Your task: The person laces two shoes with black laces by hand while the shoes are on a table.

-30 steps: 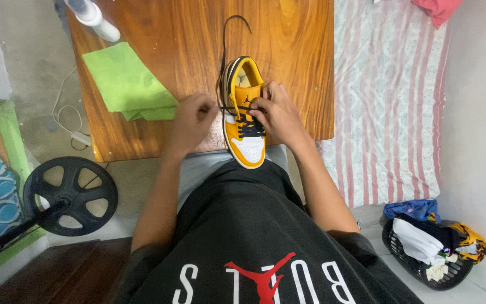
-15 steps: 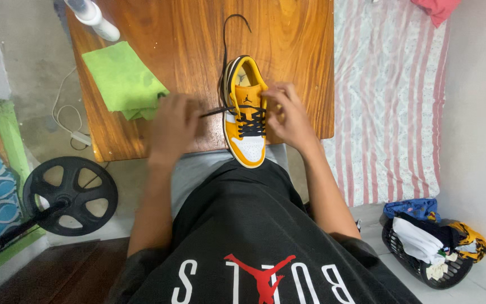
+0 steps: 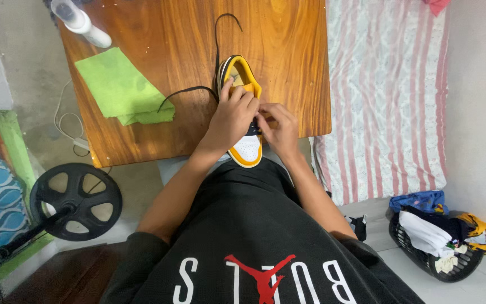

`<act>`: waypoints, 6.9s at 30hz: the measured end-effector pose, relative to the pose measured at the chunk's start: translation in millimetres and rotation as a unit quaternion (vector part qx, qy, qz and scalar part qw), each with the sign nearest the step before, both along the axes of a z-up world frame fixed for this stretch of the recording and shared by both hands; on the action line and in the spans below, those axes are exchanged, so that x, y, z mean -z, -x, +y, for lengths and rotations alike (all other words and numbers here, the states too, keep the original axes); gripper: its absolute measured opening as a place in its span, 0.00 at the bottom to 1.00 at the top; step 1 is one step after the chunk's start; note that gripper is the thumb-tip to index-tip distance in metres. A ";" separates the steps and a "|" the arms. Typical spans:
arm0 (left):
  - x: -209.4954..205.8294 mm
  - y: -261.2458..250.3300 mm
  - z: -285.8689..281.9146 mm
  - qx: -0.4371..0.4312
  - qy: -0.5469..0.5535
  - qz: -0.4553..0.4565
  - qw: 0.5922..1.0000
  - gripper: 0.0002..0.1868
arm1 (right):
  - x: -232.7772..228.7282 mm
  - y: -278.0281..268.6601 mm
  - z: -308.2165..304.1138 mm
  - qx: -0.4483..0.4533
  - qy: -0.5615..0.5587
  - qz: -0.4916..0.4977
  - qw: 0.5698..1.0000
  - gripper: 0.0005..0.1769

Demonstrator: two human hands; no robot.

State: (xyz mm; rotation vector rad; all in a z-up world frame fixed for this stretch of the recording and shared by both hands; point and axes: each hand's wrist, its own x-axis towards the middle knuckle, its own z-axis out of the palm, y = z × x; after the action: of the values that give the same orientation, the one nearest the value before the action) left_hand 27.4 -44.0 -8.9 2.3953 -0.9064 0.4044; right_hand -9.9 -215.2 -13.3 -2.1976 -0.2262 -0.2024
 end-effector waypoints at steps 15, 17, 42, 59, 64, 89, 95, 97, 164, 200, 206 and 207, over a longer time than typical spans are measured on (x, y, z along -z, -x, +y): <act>27.7 17.4 55.5 -0.121 0.166 0.153 0.967 0.11 | 15.6 -19.8 -26.7 -0.079 -0.089 0.220 0.968 0.05; 44.1 18.8 55.3 -0.116 0.144 0.149 0.971 0.09 | 13.2 -21.6 -23.8 -0.103 -0.118 0.192 0.969 0.04; -14.4 31.0 119.5 -0.065 0.365 0.375 0.850 0.13 | -6.7 6.4 47.6 -0.098 0.159 -0.064 0.980 0.15; 26.7 29.6 128.7 -0.050 0.455 0.404 0.792 0.12 | -32.0 -1.8 31.4 -0.199 0.144 0.157 0.957 0.02; 3.6 30.4 125.0 -0.204 0.269 0.421 0.842 0.10 | -33.5 -5.1 38.0 -0.215 0.128 0.259 0.933 0.03; 11.4 -1.1 90.7 -0.060 0.070 0.183 0.979 0.17 | -50.6 17.7 7.6 -0.090 -0.090 0.078 0.989 0.06; -1.3 -9.5 99.5 -0.032 0.077 0.191 0.978 0.17 | -99.3 13.0 -27.3 -0.031 -0.253 0.095 0.962 0.06; 1.5 -11.3 100.8 -0.029 0.073 0.193 0.978 0.17 | -117.1 13.6 -44.5 -0.050 -0.320 0.038 0.945 0.06; -138.4 53.5 74.9 0.122 0.220 0.321 0.913 0.17 | -104.1 5.7 -18.3 -0.141 -0.378 0.183 0.896 0.17; 22.1 -10.9 26.9 -0.171 -0.035 0.164 0.971 0.05 | 19.0 -34.7 32.3 0.031 -0.166 0.204 0.964 0.10; 24.5 -16.5 23.4 -0.154 -0.023 0.152 0.976 0.05 | 15.6 -35.4 33.1 0.027 -0.162 0.206 0.965 0.10; 23.7 -16.1 23.3 -0.157 -0.020 0.145 0.977 0.04 | 17.0 -34.8 32.5 0.027 -0.152 0.207 0.966 0.10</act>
State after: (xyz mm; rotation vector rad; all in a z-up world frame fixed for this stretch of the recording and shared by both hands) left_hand 43.5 -20.7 -32.6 2.5527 -0.4117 0.1435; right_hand 25.0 -182.7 -30.3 -1.8882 0.0937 0.1852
